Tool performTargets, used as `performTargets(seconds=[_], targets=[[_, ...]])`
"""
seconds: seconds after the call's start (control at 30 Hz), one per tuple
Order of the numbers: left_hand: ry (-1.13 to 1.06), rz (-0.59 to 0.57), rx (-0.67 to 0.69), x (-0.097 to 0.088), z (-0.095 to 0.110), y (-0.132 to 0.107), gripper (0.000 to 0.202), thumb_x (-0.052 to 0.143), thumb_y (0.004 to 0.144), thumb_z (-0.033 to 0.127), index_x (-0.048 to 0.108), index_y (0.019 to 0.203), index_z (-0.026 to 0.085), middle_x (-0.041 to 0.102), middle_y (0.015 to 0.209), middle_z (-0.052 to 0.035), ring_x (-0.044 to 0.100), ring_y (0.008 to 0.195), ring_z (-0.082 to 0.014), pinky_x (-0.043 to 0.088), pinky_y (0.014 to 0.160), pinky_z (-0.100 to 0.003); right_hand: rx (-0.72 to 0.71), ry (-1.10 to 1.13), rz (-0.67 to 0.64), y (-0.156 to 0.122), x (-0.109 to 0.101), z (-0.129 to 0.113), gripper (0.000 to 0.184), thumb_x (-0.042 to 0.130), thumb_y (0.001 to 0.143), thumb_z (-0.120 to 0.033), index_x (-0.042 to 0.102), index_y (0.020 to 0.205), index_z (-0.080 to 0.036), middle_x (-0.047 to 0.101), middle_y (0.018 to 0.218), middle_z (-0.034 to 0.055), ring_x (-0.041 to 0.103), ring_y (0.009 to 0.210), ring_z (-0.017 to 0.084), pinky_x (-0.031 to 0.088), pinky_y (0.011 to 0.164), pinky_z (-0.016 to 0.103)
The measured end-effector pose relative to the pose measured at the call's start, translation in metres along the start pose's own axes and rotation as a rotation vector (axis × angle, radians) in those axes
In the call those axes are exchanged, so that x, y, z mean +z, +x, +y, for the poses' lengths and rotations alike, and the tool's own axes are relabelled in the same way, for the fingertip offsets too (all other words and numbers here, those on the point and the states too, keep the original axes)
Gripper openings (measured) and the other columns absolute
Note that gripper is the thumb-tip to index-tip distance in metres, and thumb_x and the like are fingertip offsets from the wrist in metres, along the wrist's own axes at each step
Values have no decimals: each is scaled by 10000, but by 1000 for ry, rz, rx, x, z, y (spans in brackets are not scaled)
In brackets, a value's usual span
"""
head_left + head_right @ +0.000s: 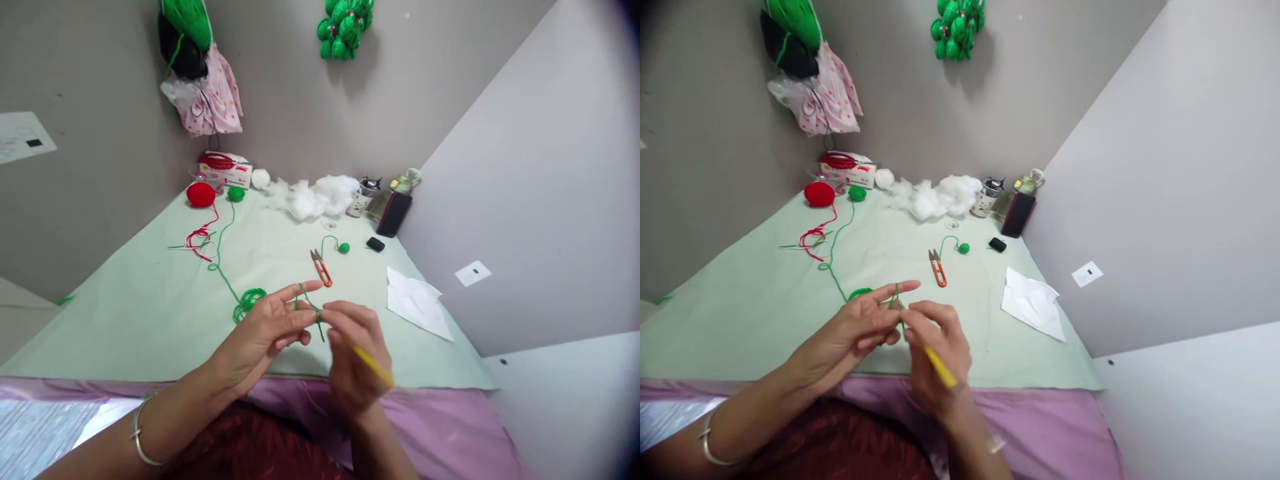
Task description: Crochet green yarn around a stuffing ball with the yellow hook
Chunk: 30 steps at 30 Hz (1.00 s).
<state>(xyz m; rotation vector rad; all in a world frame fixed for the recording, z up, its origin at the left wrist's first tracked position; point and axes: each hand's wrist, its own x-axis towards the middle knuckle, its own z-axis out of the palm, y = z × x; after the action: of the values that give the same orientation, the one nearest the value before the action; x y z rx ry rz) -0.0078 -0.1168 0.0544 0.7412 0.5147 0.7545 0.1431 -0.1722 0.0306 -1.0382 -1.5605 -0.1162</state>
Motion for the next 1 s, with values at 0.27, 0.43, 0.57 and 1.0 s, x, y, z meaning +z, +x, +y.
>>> performTargets(seconds=[0.27,0.43,0.57,1.0], targets=[[168,28,137,4,-3,-1,391,804,836,278,738,1220,245,611,830,18,530,713,-82,373,606,-203,254,286,-39,10,0,-3,250,547,991,-117,741,1064,-256,723,949,48,677,855,185,576,726,347],[110,63,126,3,-6,1,449,835,811,311,730,1242,240,568,764,35,437,639,-68,331,562,-199,-60,-82,-17,-2,4,-2,415,608,937,-46,706,1258,-288,715,1079,83,698,923,201,598,742,356],[-46,47,-1,1,-3,4,356,829,823,282,773,1166,209,412,605,100,252,510,-24,445,736,-223,58,42,14,2,-1,-1,326,582,956,-58,738,1153,-266,716,972,59,677,862,183,570,717,342],[193,54,188,2,-6,1,316,806,831,303,788,1145,271,668,840,4,580,870,-158,454,893,-305,310,366,-25,14,-1,-2,212,594,983,-160,775,1017,-265,740,922,47,671,813,180,563,681,330]])
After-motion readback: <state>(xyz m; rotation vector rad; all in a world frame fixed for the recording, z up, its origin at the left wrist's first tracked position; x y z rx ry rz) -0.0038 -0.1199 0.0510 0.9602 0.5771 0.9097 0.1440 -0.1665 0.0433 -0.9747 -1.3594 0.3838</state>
